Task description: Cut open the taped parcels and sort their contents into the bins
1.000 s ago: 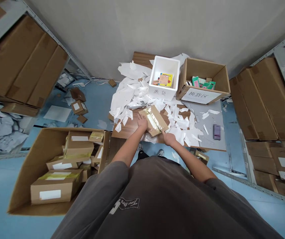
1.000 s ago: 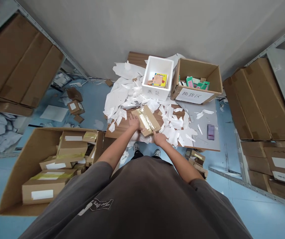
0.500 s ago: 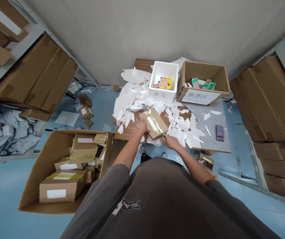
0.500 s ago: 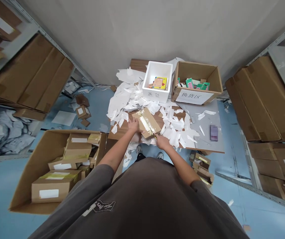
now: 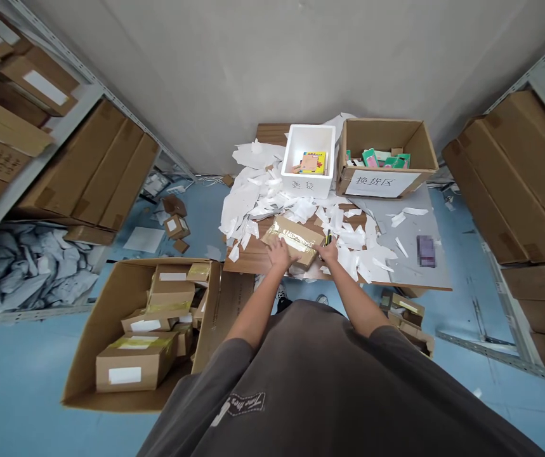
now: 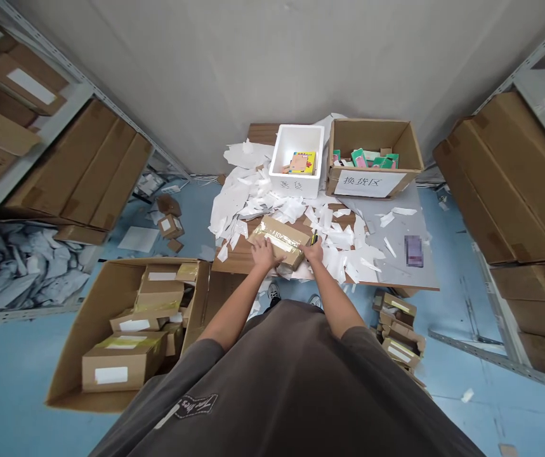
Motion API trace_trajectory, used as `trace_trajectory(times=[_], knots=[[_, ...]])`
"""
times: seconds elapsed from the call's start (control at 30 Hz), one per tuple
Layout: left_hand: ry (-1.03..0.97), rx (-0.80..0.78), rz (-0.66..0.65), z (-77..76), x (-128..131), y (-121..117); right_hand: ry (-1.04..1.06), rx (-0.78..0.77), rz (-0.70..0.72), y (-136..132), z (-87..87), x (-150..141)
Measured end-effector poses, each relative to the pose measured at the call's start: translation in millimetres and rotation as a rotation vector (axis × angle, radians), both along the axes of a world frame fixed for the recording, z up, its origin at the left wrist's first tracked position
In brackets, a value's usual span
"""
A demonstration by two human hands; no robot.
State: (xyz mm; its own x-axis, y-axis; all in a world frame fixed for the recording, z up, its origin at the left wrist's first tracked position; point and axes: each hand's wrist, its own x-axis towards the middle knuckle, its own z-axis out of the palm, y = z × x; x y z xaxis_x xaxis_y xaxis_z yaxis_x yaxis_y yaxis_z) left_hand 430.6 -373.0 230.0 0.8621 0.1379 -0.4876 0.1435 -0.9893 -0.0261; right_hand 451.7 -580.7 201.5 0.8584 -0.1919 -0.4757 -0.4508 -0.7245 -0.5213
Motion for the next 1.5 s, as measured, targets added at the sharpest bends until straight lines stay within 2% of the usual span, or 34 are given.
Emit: trace_trajectory(times=[0.1, 0.17, 0.23, 0.3, 0.5, 0.77, 1.07, 1.23, 1.33, 1.43, 1.5], knots=[[-0.036, -0.209, -0.364, 2.7, 4, -3, -0.012, 0.089, -0.087, 4, -17.7, 15], [0.010, -0.301, -0.551, 2.7, 14, -6, -0.001, 0.150, -0.149, 6, -24.7, 24], [0.035, -0.285, -0.615, 2.0, 26, -11, 0.010, 0.190, -0.212, 7, -28.8, 32], [0.033, -0.223, -0.624, 1.7, 37, -14, -0.019, 0.201, -0.241, 5, -31.6, 38], [0.025, -0.189, -0.714, 5.9, 51, -13, -0.057, 0.211, -0.231, -2, -43.1, 43], [-0.058, -0.135, -0.635, -3.3, 45, -22, -0.084, 0.253, -0.223, -4, -56.8, 43], [-0.104, -0.167, -0.628, -8.3, 40, -22, -0.075, 0.195, -0.218, -6, -52.5, 42], [-0.008, -0.185, -0.586, -11.4, 45, -20, -0.175, 0.244, -0.210, -3, -49.8, 34], [-0.013, -0.185, -0.572, -12.9, 46, -21, -0.197, 0.342, -0.095, -19, -45.6, 10], [-0.038, -0.187, -0.552, -13.3, 43, -22, -0.050, 0.460, 0.141, -44, -38.7, -15], [-0.051, -0.178, -0.547, -12.5, 43, -22, 0.016, 0.450, 0.294, -60, -32.1, -21]])
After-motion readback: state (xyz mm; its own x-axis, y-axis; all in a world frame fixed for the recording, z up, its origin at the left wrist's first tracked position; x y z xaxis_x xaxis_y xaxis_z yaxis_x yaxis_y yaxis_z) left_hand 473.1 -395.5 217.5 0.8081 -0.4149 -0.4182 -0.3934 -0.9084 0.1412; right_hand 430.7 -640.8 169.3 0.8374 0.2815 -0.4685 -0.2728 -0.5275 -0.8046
